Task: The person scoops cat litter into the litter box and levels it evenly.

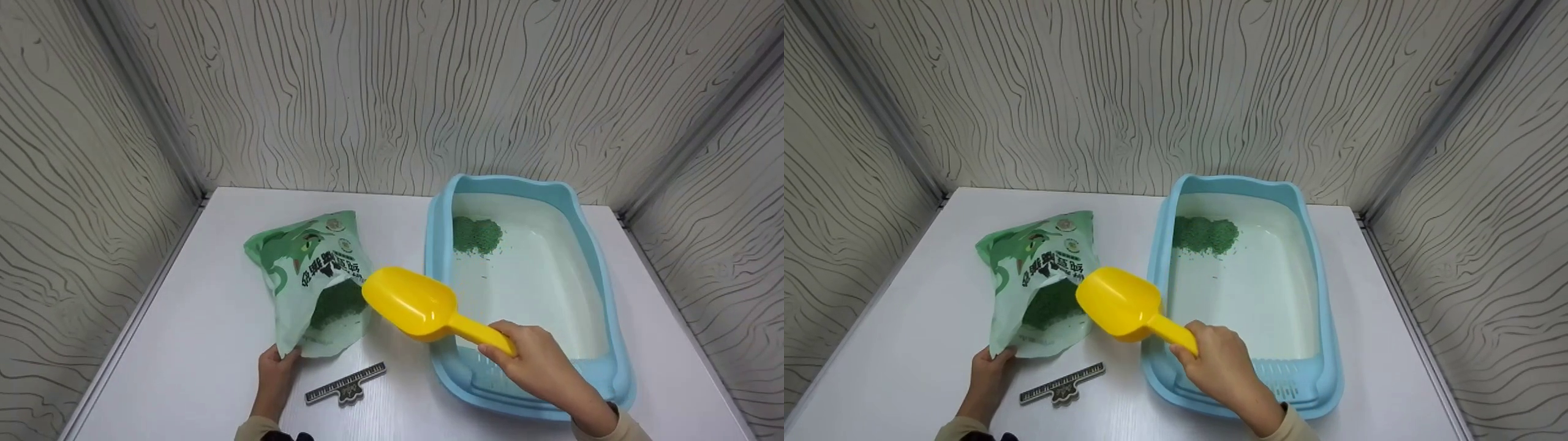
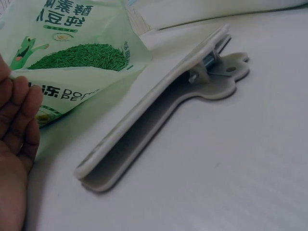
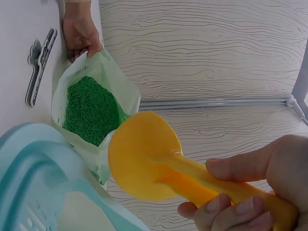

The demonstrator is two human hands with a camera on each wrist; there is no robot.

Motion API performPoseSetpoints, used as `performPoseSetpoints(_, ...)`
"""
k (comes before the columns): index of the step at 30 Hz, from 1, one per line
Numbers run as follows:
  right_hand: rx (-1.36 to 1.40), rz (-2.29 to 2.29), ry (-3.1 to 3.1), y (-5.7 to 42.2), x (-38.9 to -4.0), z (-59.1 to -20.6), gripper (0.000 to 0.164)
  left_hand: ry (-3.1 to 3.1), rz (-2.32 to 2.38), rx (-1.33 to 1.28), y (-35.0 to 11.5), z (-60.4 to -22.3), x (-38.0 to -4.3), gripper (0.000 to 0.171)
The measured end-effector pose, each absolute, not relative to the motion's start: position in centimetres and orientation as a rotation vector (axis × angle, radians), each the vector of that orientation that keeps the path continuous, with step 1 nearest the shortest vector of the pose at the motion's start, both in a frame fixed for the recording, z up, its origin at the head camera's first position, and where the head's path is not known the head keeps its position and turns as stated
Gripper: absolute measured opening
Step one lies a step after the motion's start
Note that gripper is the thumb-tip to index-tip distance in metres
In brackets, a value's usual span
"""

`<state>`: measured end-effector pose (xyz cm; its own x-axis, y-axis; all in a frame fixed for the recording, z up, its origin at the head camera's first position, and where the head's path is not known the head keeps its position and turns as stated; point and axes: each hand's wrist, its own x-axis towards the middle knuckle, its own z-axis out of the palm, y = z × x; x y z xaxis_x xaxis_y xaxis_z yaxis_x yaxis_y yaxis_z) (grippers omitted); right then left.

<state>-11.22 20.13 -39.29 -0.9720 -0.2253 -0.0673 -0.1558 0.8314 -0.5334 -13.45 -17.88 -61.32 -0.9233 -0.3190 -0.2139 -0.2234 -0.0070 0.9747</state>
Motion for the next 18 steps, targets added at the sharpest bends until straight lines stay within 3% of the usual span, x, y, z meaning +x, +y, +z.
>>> performPoseSetpoints(18, -0.322, -0.805, 2.789, 18.7, -10.9, -40.9, 0.025, -2.196, -2.053, 0.618, -17.9, -61.4, -13.6, 0.035)
